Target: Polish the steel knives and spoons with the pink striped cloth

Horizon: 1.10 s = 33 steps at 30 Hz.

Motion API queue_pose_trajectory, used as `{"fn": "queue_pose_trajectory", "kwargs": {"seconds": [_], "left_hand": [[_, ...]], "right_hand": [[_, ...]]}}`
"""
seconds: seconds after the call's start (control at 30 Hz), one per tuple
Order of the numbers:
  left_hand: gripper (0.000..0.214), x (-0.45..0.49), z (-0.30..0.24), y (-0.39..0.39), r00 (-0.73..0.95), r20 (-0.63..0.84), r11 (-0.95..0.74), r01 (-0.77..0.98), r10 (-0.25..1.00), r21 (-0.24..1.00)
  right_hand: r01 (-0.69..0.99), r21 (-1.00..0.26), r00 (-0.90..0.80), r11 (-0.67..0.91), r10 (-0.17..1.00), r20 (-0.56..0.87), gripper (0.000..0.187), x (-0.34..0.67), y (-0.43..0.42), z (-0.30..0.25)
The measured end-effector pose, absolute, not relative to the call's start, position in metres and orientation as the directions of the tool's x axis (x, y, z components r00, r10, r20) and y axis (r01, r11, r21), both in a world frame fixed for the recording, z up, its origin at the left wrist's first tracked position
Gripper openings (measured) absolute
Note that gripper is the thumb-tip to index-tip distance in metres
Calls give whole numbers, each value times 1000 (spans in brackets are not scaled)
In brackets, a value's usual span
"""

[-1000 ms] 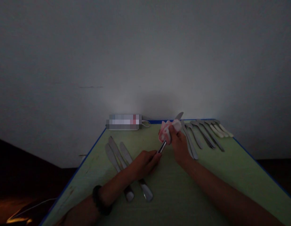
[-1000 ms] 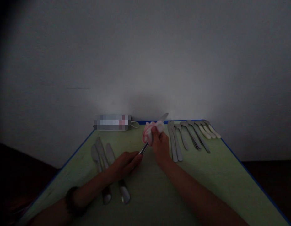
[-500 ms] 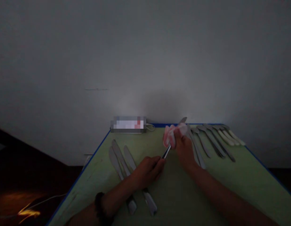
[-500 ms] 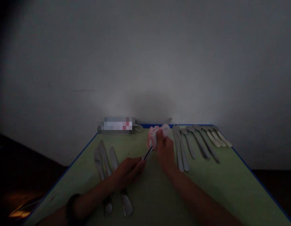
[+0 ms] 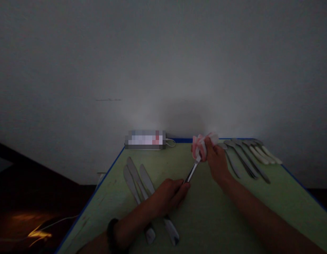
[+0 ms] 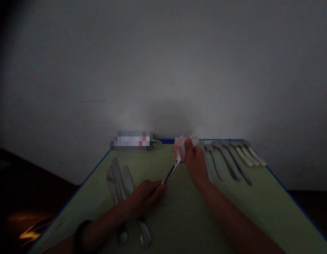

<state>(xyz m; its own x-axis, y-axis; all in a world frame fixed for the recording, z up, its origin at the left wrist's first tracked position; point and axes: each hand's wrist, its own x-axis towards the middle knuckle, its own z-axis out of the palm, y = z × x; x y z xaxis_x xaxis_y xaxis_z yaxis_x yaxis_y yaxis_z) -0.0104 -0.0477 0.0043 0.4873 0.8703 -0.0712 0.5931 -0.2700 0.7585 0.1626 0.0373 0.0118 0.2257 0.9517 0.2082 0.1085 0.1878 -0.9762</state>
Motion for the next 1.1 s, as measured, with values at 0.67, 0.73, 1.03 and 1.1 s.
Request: {"fn": "queue_pose_trajectory", "kwargs": {"seconds": [0.67, 0.73, 1.03, 1.1], "left_hand": [[46, -17, 4, -50, 378, 110, -280, 433, 919, 857], [46, -18, 2, -50, 282, 159, -270, 413, 946, 870], [45, -15, 1, -50, 257, 170, -263, 391, 951, 882], [45, -14, 2, -49, 275, 155, -265, 424, 949, 866]], "right_hand": [[75, -966, 349, 247, 901, 258, 57, 196, 50, 21], [124, -976, 305, 177, 930, 207, 58, 189, 41, 19], [234, -948, -107, 214, 975, 194, 32, 142, 16, -13], [239, -933, -23, 268, 962, 271, 30, 138, 10, -18]]}}
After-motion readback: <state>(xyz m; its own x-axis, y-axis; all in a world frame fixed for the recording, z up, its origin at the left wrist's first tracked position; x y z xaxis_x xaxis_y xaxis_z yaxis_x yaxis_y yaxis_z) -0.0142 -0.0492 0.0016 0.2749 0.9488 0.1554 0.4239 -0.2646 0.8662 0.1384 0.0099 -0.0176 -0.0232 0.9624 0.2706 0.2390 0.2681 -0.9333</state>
